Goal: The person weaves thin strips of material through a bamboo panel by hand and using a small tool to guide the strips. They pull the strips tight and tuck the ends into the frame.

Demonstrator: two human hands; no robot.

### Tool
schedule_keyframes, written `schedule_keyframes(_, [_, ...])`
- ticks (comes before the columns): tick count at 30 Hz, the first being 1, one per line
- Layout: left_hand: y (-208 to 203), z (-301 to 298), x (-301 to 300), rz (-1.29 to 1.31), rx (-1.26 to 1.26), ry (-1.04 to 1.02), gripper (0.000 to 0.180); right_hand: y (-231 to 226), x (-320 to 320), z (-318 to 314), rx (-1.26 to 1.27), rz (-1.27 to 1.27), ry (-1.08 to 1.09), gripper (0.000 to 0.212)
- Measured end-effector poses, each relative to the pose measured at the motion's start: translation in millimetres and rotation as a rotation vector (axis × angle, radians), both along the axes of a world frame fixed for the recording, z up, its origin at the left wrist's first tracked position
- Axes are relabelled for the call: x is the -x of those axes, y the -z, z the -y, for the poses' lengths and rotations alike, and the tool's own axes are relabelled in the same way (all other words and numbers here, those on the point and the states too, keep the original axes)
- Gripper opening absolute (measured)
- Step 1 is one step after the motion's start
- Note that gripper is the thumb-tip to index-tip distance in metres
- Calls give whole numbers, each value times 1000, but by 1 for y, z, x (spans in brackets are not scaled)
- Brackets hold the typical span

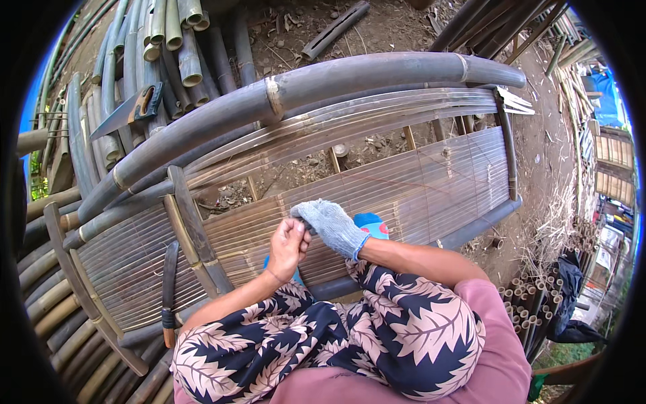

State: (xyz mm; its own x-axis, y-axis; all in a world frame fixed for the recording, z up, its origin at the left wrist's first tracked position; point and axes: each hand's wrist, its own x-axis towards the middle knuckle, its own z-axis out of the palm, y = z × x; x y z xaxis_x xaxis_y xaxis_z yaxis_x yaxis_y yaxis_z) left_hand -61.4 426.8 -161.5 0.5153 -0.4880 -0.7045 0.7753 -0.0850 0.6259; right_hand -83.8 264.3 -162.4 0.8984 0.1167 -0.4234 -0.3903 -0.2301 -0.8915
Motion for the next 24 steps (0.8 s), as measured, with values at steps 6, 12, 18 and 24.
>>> schedule_keyframes(6, [0,-26,3,224,-65,166,19,-17,-7,30,156,70,-76,20])
schedule_keyframes(12, [3,-78,13,554,-168,387,11,-26,-11,60,99,61,119,28])
schedule_keyframes(18, [-4,-128,40,350,-209,452,10,-35,-7,80,15,35,232,26])
schedule_keyframes(24, [21,-197,67,345,-402,472,10,-42,-10,95,-74,-19,419,31])
